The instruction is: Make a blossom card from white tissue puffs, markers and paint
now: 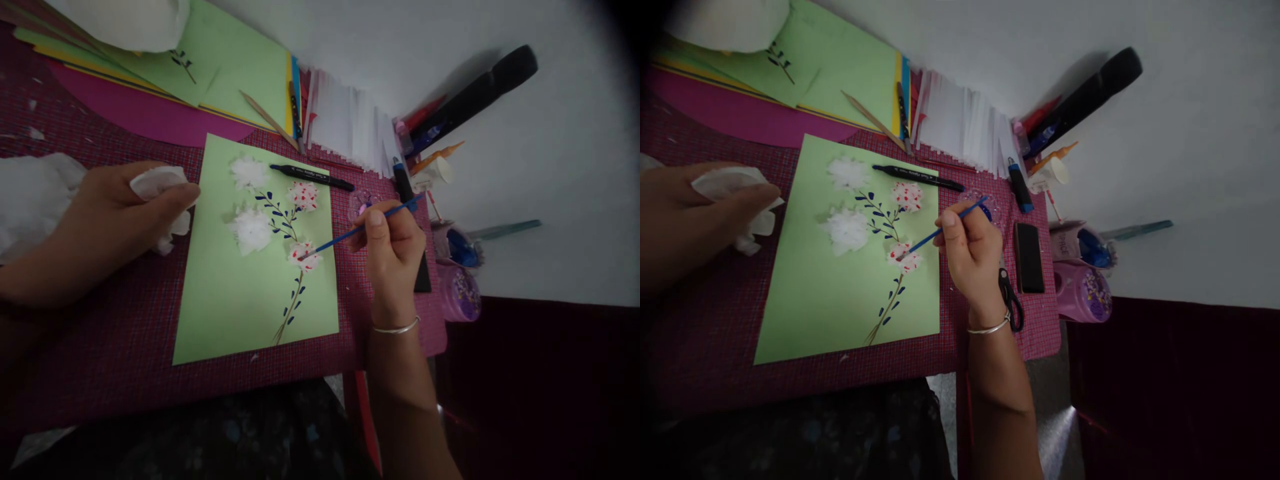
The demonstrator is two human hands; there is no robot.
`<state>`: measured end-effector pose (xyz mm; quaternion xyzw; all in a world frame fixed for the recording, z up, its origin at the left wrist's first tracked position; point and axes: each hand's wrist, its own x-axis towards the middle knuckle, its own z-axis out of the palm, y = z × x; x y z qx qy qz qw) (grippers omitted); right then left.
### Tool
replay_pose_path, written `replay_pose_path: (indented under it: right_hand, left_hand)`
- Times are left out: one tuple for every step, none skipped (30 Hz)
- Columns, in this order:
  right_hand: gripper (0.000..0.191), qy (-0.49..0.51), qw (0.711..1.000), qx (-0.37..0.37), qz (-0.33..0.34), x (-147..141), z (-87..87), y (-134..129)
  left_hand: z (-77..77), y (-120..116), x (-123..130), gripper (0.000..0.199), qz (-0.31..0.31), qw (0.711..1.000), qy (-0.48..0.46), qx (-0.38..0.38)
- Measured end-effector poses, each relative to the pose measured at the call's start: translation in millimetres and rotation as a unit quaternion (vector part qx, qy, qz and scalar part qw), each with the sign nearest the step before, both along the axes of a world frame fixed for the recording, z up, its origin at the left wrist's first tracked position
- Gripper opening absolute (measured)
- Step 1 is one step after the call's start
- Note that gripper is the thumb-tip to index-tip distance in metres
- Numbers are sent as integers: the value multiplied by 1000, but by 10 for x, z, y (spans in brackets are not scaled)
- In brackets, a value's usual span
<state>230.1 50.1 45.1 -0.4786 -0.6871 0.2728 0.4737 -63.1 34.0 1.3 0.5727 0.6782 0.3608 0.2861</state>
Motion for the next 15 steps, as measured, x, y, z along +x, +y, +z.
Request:
replay_pose_path:
  right_hand:
    - [24,9,1000,3,0,4,3,2]
    - [24,19,1000,5,-1,9,7,5]
    - [24,28,1000,7,0,14,11,8]
    - [25,31,1000,6,3,19,14,11]
    - [25,28,1000,2,6,23,16,15]
    - [25,21,1000,-2,9,28,17,17]
    - [25,12,1000,-7,11,32,19,20]
    - [25,5,1000,-11,12,39,22,22]
    - [25,2,1000,-11,11,47,28,24]
    - [25,7,1000,-9,6,59,35,28]
    - [25,18,1000,-4,-2,72,44,32]
    - [25,30,999,2,-12,87,51,39]
    - [25,42,999,7,-24,102,55,47]
    - [26,50,998,12,-36,113,53,55]
    - [26,51,998,12,-45,120,44,64]
  left_hand:
    - [2,0,0,28,-1,1000,2,1]
    - [4,0,1,28,1,1000,3,1]
    - [5,0,2,29,2,1000,3,0]
    - [7,1,4,29,3,1000,1,-2]
    - [9,3,7,28,3,1000,-1,-2]
    - [11,5,9,27,3,1000,-2,-1]
    - [12,8,10,27,-1,1000,-2,1]
    - [13,12,10,26,-4,1000,-1,6]
    - [13,15,8,26,-5,1000,0,11]
    - [12,17,5,26,-5,1000,1,12]
    - [11,18,1,27,-6,1000,0,11]
    - [11,18,-3,27,-7,1000,0,8]
    - [13,17,-6,27,-7,1000,0,5]
    - [18,15,-6,27,-6,1000,1,1]
    - [27,12,-5,28,-8,1000,3,-7]
